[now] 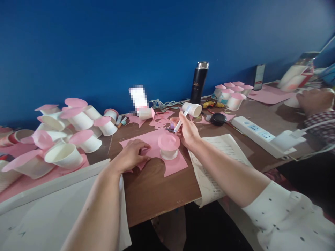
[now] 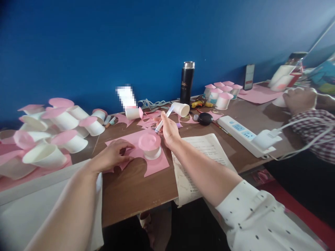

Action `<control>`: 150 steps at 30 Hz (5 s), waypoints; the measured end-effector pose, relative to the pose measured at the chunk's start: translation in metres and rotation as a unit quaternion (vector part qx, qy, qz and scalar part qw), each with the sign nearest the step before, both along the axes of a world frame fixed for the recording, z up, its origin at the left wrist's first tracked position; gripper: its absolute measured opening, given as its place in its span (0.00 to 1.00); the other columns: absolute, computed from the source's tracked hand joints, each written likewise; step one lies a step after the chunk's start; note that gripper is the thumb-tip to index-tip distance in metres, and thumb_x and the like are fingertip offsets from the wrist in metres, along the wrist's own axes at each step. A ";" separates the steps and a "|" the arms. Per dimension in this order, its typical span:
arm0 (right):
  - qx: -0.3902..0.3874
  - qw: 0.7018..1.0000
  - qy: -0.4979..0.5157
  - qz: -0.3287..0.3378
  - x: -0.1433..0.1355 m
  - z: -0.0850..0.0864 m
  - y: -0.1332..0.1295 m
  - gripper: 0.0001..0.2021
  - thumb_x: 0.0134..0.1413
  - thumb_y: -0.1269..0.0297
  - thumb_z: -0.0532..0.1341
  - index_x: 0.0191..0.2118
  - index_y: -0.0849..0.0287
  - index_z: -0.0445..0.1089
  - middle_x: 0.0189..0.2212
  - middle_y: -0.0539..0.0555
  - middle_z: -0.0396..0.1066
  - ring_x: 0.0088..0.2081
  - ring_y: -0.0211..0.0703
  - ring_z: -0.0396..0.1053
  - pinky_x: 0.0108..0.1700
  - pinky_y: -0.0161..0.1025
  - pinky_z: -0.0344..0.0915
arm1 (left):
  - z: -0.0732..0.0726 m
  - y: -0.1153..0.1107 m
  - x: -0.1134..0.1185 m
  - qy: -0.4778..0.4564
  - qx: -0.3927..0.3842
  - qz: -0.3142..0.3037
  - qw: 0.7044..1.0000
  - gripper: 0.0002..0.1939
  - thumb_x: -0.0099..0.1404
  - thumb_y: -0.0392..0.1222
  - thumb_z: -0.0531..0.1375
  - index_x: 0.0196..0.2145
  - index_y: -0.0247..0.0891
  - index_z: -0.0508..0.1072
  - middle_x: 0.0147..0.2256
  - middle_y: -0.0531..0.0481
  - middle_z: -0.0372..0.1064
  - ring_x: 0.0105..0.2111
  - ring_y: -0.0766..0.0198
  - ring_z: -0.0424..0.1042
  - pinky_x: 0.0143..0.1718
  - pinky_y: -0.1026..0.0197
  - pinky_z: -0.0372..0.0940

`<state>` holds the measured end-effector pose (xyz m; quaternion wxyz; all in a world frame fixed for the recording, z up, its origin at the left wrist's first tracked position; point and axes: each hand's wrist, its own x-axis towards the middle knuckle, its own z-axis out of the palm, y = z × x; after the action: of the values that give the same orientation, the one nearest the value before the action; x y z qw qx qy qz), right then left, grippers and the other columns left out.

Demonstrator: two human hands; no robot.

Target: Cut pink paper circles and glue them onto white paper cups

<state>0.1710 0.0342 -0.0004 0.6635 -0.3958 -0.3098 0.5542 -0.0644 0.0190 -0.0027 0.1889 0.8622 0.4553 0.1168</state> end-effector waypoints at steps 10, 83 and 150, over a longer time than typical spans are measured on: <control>0.065 0.998 0.014 0.013 0.003 0.011 -0.007 0.22 0.50 0.43 0.61 0.31 0.62 0.73 0.17 0.45 0.58 0.17 0.29 0.52 0.16 0.30 0.48 | 0.017 -0.011 0.011 -0.120 -0.018 0.087 0.989 0.23 0.58 0.58 0.59 0.46 0.43 0.75 0.48 0.45 0.70 0.44 0.54 0.70 0.44 0.55 0.65; 0.151 0.973 -0.049 -0.168 0.032 0.045 -0.011 0.15 0.49 0.53 0.65 0.25 0.61 0.68 0.13 0.41 0.54 0.13 0.27 0.47 0.14 0.30 0.41 | 0.030 -0.040 0.024 0.021 -0.111 -0.031 0.993 0.13 0.54 0.57 0.61 0.34 0.52 0.80 0.36 0.56 0.77 0.35 0.61 0.72 0.37 0.62 0.61; 0.062 0.807 -0.574 0.128 0.043 0.029 -0.009 0.13 0.52 0.58 0.60 0.28 0.62 0.75 0.19 0.50 0.67 0.21 0.34 0.59 0.26 0.36 0.54 | 0.006 -0.035 0.051 -0.065 0.248 -0.076 0.964 0.20 0.70 0.42 0.48 0.57 0.48 0.66 0.59 0.50 0.62 0.60 0.53 0.54 0.60 0.45 0.50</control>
<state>0.2136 0.0250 0.0289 0.3111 -0.5567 -0.7154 0.2854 -0.0135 -0.0158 0.0028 0.0069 0.9047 0.3318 0.2670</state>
